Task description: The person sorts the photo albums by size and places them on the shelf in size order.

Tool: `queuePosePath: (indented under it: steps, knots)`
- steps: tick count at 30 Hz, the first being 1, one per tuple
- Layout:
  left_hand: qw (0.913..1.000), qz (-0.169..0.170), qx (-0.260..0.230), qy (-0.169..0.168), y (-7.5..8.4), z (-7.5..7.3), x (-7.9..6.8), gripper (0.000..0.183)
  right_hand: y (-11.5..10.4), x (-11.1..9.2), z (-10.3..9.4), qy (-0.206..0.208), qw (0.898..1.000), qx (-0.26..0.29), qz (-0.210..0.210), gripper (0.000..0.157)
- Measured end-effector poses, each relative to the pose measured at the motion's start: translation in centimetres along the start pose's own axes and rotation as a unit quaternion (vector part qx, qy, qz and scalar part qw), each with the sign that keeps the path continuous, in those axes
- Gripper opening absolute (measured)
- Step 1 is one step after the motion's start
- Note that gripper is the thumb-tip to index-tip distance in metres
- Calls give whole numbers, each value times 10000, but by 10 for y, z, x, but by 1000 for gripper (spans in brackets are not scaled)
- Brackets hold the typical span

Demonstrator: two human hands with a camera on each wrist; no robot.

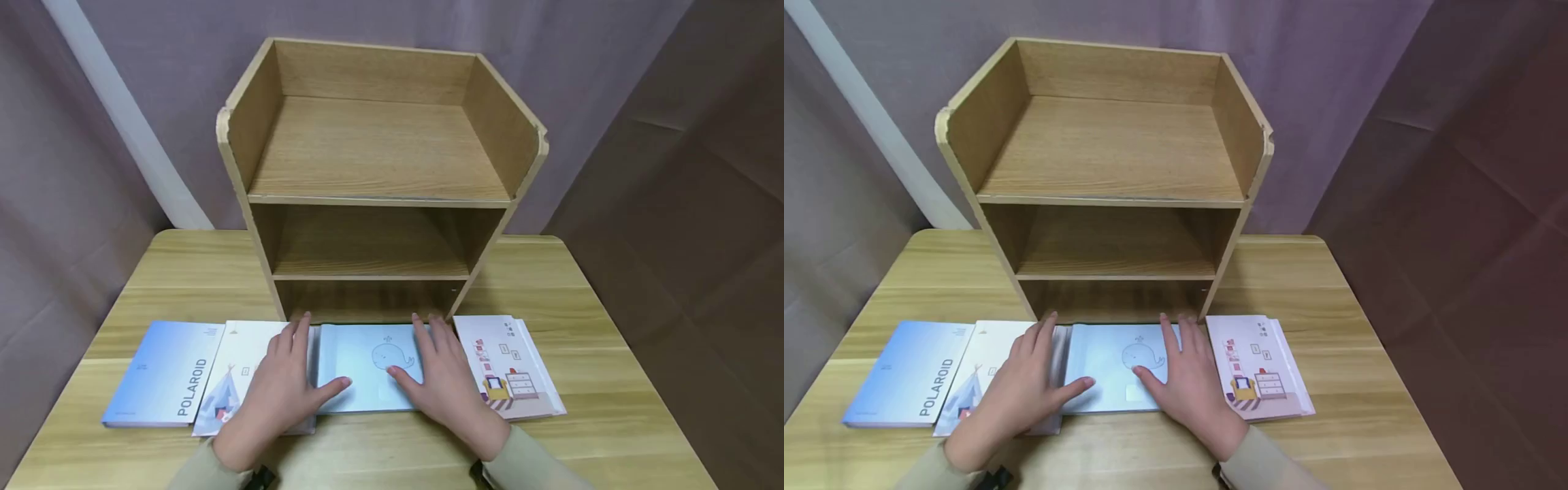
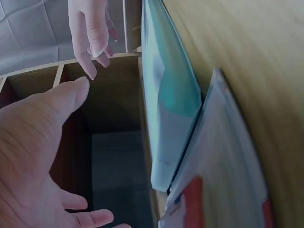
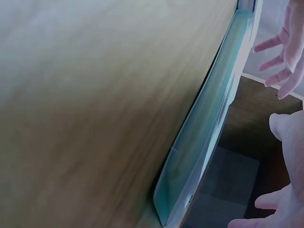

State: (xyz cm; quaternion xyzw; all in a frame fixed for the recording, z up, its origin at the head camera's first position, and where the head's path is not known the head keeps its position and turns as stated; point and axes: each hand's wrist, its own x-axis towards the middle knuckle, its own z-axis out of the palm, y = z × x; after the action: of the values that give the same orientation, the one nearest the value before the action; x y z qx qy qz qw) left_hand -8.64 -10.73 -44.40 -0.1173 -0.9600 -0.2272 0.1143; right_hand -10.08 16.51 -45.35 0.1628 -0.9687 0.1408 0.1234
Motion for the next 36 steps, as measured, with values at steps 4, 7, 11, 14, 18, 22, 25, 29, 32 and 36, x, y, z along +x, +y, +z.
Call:
queuePosePath:
  steps: [4, 7, 11, 14, 18, 22, 25, 29, 32, 36]
  knots:
    - [9995, -122, -279, -46, 1, 4, -1, 122, 1, -2, 2, -26, 9984, 500, 258, 96]
    - [9993, -145, -329, -54, 1, 8, -1, 123, 1, -5, 4, -132, 9938, 931, 595, 98]
    - [9977, -229, -594, -240, 1, 12, -2, 126, 1, -7, 8, -282, 9816, 1484, 1165, 101]
    - [9910, -446, -1128, -560, 1, 13, -1, 129, 2, -9, 11, -320, 9716, 1817, 1483, 102]
    - [9768, -749, -1801, -888, 2, 13, 1, 129, 4, -9, 15, -409, 9641, 1994, 1708, 104]
    - [9685, -908, -2071, -1041, 2, 13, 2, 130, 5, -9, 17, -564, 9616, 1946, 1853, 104]
    - [9643, -1020, -2185, -1095, 1, 12, 3, 132, 4, -8, 18, -656, 9617, 1871, 1894, 103]
    - [9572, -1183, -2388, -1130, 0, 11, 4, 130, 3, -8, 17, -764, 9612, 1823, 1924, 102]
    - [9472, -1332, -2687, -1132, 1, 10, 4, 124, 3, -8, 16, -843, 9617, 1775, 1909, 103]
    - [9234, -1587, -3308, -1126, 1, 8, 4, 113, 3, -9, 17, -923, 9627, 1709, 1885, 102]
